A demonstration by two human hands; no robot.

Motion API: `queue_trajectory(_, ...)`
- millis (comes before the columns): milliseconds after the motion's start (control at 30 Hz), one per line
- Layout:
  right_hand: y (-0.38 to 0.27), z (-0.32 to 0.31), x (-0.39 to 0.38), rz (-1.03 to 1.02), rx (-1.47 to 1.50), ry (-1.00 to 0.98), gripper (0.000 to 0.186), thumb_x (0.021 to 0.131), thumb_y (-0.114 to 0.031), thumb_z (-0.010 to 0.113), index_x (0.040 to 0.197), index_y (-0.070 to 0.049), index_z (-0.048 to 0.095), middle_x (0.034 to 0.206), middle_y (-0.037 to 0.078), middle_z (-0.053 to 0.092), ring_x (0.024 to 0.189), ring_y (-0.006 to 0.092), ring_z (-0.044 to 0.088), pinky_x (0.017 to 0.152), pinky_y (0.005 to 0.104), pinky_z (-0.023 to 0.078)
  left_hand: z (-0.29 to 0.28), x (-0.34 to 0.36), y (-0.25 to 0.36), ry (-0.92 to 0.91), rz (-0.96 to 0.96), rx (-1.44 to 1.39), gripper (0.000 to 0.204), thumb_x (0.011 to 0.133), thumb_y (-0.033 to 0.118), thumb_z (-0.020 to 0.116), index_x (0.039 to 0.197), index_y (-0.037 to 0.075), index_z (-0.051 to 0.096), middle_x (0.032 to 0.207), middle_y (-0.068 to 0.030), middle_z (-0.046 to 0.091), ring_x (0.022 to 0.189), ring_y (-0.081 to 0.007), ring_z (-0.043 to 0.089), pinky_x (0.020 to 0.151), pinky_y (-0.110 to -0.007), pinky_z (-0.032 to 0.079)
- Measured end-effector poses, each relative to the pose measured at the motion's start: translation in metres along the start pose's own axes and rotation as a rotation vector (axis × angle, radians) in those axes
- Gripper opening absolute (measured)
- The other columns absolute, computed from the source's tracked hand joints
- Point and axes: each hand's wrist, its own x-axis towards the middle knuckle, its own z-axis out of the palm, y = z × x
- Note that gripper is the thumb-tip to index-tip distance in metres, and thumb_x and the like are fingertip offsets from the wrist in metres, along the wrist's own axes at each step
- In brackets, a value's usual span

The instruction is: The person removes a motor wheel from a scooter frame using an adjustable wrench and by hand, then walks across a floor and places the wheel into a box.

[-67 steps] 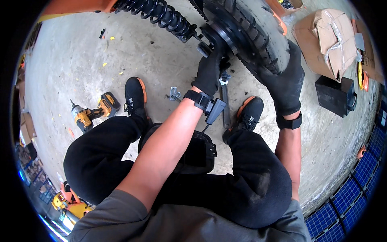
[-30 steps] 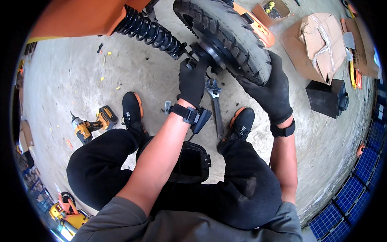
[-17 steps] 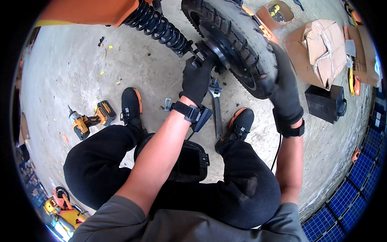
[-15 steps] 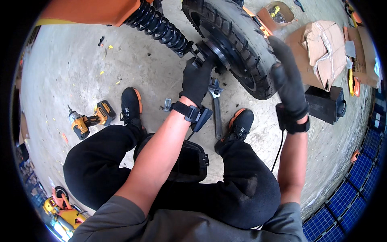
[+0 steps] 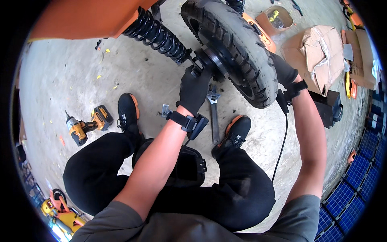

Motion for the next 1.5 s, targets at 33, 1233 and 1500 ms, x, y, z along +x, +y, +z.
queue_trajectory(33, 0.001, 0.0, 0.002, -0.005, 0.029, 0.022, 0.043, 0.101, -0.021, 0.051, 0.139, -0.002, 0.044, 0.132, 0.008, 0.055, 0.114, 0.0115, 0.055, 0.099, 0.0254, 0.045, -0.003, -0.004, 0.009, -0.033, -0.011, 0.024, 0.08, 0.079, 0.049, 0.07, 0.127, -0.011, 0.046, 0.105, -0.0181, 0.067, 0.096, -0.0256, 0.065, 0.086, -0.035, 0.048)
queue_trajectory(1233, 0.112, 0.04, -0.013, 0.011, 0.706, -0.005, 0.05, 0.099, -0.043, 0.046, 0.137, -0.009, 0.045, 0.114, 0.018, 0.064, 0.083, 0.026, 0.067, 0.059, 0.0327, 0.055, -0.03, 0.034, -0.013, -0.223, 0.053, 0.142, 0.041, 0.083, 0.043, 0.069, 0.093, 0.003, 0.065, 0.082, -0.0028, 0.063, 0.076, -0.0125, 0.06, 0.068, -0.026, 0.045)
queue_trajectory(1500, 0.119, 0.036, -0.008, 0.031, 0.235, 0.217, 0.036, 0.099, -0.031, 0.052, 0.121, -0.003, 0.055, 0.094, 0.018, 0.066, 0.074, 0.0238, 0.064, 0.056, 0.0322, 0.052, -0.027, 0.028, -0.002, -0.275, 0.156, 0.187, 0.036, 0.089, 0.037, 0.064, 0.097, 0.002, 0.068, 0.079, -0.0001, 0.06, 0.073, -0.0087, 0.052, 0.066, -0.025, 0.041)
